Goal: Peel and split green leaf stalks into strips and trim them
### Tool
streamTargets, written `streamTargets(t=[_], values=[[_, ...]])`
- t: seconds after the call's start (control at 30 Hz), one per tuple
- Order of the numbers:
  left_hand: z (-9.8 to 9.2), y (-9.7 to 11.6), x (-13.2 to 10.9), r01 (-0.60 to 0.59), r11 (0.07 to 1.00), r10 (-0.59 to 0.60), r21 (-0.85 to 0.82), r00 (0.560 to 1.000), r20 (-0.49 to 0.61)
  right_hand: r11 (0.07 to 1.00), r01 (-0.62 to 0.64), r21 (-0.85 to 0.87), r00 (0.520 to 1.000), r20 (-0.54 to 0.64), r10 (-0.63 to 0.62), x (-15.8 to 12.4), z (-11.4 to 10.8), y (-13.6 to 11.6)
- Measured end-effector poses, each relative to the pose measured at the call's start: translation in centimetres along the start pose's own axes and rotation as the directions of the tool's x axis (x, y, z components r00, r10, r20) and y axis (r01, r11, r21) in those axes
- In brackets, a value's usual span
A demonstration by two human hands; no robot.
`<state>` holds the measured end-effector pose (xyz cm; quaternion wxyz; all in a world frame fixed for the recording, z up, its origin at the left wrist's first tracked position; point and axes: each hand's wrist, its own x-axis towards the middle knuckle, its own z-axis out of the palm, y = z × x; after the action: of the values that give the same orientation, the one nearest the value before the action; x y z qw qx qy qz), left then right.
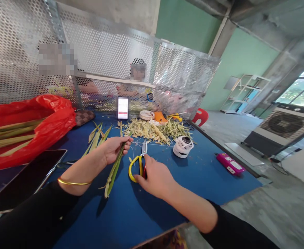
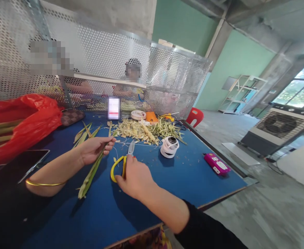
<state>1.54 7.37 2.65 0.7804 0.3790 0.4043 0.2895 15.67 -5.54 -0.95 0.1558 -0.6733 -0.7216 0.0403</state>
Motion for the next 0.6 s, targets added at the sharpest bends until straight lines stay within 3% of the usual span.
streamTargets(t=[0.13,0.27,0.33,0.4,0.5,0.6], values=[[0.0,0.1,-0.2,-0.017,1.0,0.017,0.003,1.0,-0.016,0.982,-0.106,-0.154,0.991,0.066,0.117,1.5,0.9,-1.4],[0.0,0.4,-0.4,-0.043,0.999,0.043,0.0,0.999,-0.027,0.983,-0.124,-0.139,0.976,0.161,0.146,0.0,-0.9,1.4],[0.0,0.5,-0.4,-0.047,0.999,0.047,-0.002,0.998,-0.029,0.989,-0.126,-0.071,0.973,0.183,0.137,-2.0,-2.1,3.4],[0.0,0.6,-0.4,-0.044,0.999,0.044,-0.006,0.999,-0.031,0.976,-0.176,0.125,0.958,0.25,0.141,-4.1,-3.2,5.2],[0.0,0.6,-0.4,-0.04,0.999,0.039,-0.016,0.999,-0.031,0.816,-0.398,0.419,0.884,0.413,0.219,-6.6,-4.5,6.9],[0.0,0.5,-0.3,-0.033,0.999,0.032,-0.025,0.999,-0.028,0.538,-0.57,0.621,0.805,0.554,0.213,-7.8,-5.0,7.1]])
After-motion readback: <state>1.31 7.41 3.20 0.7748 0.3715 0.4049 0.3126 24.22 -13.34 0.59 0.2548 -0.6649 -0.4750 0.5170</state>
